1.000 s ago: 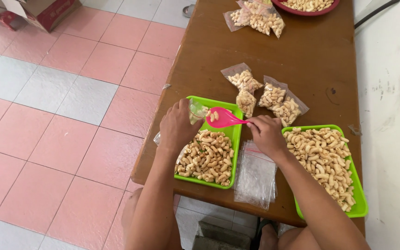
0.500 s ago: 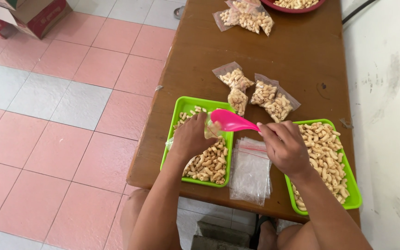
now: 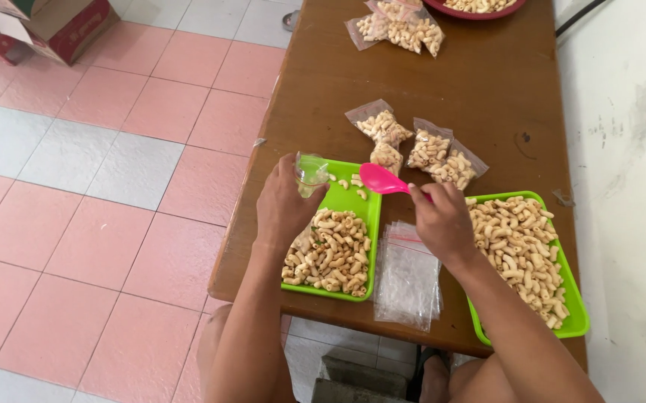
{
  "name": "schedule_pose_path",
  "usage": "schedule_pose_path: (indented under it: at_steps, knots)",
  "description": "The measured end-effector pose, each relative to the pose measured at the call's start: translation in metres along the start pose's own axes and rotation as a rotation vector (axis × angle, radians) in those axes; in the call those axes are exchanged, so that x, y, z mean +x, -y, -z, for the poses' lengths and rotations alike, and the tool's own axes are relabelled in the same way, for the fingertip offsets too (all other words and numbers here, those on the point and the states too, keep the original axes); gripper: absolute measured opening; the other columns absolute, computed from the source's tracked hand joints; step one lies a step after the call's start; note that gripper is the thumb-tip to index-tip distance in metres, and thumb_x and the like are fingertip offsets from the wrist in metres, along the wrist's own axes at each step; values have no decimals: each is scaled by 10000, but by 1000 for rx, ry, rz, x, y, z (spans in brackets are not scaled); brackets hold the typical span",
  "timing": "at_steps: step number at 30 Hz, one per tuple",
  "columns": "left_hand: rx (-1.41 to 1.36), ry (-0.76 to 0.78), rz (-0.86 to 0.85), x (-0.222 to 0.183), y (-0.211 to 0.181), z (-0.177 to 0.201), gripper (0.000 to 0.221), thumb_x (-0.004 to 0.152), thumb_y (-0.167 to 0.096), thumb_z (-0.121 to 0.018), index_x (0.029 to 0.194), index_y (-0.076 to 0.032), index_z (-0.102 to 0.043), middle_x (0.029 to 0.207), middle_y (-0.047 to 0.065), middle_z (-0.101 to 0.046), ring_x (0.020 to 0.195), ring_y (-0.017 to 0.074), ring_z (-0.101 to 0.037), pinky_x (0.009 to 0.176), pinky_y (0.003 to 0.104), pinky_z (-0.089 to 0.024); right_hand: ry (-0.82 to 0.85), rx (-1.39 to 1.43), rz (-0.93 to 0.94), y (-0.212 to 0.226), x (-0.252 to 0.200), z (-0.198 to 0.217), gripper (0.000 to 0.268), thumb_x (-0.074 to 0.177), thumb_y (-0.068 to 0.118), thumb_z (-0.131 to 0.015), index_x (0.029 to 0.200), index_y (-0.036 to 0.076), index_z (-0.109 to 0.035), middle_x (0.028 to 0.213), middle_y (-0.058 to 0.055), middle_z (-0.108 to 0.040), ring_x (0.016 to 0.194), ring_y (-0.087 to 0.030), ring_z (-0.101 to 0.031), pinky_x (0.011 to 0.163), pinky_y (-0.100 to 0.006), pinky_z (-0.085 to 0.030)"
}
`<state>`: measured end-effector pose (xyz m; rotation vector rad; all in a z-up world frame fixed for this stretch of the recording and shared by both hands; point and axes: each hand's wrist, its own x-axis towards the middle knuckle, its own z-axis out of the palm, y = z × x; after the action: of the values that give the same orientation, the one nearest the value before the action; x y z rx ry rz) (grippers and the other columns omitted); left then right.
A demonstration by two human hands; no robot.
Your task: A person is manually packing macaroni pieces into small plastic bags using their hands and a small plastic spoon.
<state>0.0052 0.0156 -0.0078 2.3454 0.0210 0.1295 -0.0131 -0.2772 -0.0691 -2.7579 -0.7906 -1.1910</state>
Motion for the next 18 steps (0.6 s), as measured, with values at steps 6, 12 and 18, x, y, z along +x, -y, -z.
schedule_pose_path:
  at_steps: [6,12,18]
  knots:
    - [-1,-3,-6,-3,1,2,721,740,-400,-792,1314,-124,-455,1187,157,-616,1135,360,-613,919,483,-525,81,-164,141,21,7,-23,284,853,9,-492,1041,48,-701,907,-109,-553,782,-282,-516,633,-370,-358]
    - [-1,-19,-12,0,9,2,740,726,-425,-794,1311,-125,-456,1178,150,-617,1130,359,-611,917,479,-524,189,-45,-26,26,-8,-52,268,844,48,-552,1068,64,-700,958,-81,-535,823,-273,-511,651,-368,-377]
    - [-1,-34,-27,1,7,5,725,729,-420,-795,1292,-115,-454,1143,158,-620,1106,370,-617,907,474,-525,293,248,-354,21,-34,-80,219,890,122,-637,1069,137,-763,910,-83,-611,882,-318,-593,733,-377,-474]
